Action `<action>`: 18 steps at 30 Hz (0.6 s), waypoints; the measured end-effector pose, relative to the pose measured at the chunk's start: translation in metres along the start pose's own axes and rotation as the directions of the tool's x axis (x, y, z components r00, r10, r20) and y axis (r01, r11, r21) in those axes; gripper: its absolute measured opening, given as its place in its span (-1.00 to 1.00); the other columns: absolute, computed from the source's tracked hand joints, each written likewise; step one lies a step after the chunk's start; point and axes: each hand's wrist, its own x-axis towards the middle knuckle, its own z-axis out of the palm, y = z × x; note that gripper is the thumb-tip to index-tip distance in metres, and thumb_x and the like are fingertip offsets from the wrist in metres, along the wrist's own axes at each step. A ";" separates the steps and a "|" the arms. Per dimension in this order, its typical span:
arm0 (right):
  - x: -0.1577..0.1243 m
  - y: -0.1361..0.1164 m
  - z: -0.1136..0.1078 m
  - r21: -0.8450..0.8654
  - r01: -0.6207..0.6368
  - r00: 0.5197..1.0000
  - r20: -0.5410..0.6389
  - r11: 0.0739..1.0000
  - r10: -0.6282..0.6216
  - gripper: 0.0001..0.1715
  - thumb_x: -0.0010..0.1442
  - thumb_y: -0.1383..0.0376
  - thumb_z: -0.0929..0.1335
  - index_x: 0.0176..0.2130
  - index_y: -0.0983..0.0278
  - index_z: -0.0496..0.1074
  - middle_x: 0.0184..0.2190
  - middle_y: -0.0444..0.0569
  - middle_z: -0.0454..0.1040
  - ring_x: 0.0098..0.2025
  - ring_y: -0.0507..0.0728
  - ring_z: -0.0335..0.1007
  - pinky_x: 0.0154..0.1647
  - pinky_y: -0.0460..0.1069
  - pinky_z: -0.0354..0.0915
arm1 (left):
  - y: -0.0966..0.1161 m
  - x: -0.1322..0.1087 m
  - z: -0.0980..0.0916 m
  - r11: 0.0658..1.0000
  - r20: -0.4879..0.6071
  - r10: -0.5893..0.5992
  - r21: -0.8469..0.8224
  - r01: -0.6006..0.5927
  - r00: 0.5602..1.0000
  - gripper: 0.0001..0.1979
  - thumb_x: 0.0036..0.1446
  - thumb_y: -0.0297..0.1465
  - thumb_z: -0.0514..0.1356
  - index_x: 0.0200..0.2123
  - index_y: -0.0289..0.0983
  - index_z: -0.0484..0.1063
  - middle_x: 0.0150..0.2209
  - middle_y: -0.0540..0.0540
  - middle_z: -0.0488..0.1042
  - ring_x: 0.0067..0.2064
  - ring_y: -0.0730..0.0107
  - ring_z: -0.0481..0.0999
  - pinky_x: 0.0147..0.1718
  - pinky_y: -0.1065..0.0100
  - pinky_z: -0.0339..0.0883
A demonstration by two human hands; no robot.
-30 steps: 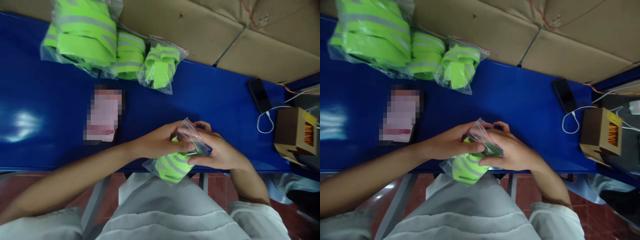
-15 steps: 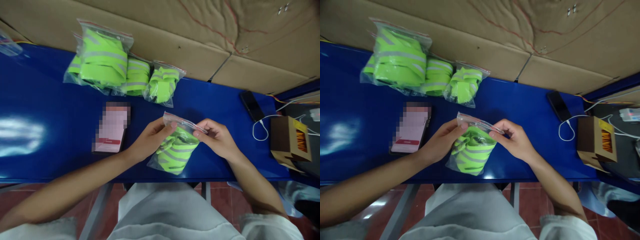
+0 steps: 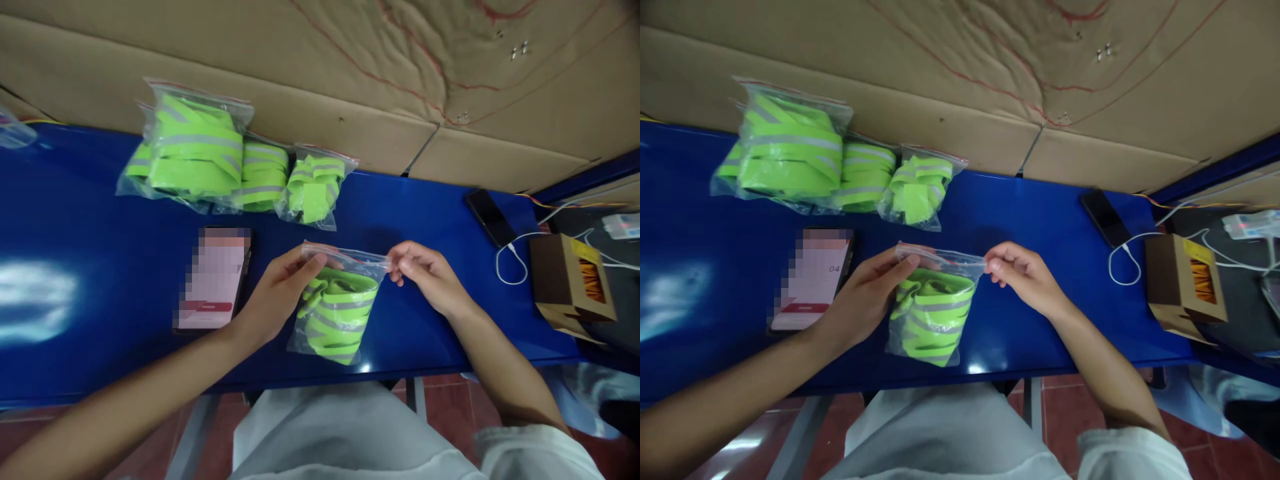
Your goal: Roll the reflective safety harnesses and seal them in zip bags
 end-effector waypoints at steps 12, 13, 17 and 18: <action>-0.010 0.005 0.015 -0.186 0.244 0.948 -0.163 0.952 -0.275 -0.76 0.35 0.20 0.43 -0.34 0.25 0.43 -0.47 -0.17 0.41 -0.45 -0.03 0.28 -0.42 -0.09 0.20 | 0.002 0.000 0.000 0.997 0.014 0.069 0.045 -0.070 0.997 -0.67 0.26 -0.12 0.31 -0.16 -0.25 0.67 -0.19 -0.14 0.70 -0.22 0.31 0.65 -0.16 0.34 0.52; -0.010 0.006 0.014 -0.203 0.253 0.946 -0.152 0.946 -0.286 -0.78 0.36 0.20 0.42 -0.32 0.24 0.43 -0.46 -0.16 0.42 -0.45 -0.03 0.29 -0.41 -0.08 0.21 | 0.002 0.000 0.000 0.993 0.023 0.097 0.064 -0.098 0.995 -0.69 0.27 -0.13 0.30 -0.15 -0.24 0.67 -0.19 -0.13 0.70 -0.19 0.31 0.66 -0.13 0.35 0.51; -0.012 0.006 0.014 -0.237 0.285 0.944 -0.102 0.929 -0.315 -0.87 0.38 0.23 0.40 -0.24 0.23 0.46 -0.40 -0.14 0.46 -0.41 -0.02 0.35 -0.39 -0.09 0.24 | 0.002 -0.002 0.001 0.982 0.063 0.154 0.098 -0.160 0.986 -0.70 0.31 -0.14 0.28 -0.19 -0.24 0.68 -0.17 -0.12 0.70 -0.13 0.35 0.65 -0.06 0.39 0.48; -0.011 0.005 0.015 -0.241 0.292 0.940 -0.106 0.925 -0.325 -0.87 0.37 0.24 0.41 -0.24 0.23 0.46 -0.41 -0.15 0.46 -0.42 -0.03 0.34 -0.41 -0.10 0.24 | 0.002 -0.002 0.001 0.981 0.068 0.160 0.097 -0.166 0.985 -0.70 0.31 -0.14 0.27 -0.20 -0.25 0.68 -0.16 -0.12 0.70 -0.13 0.36 0.65 -0.06 0.40 0.48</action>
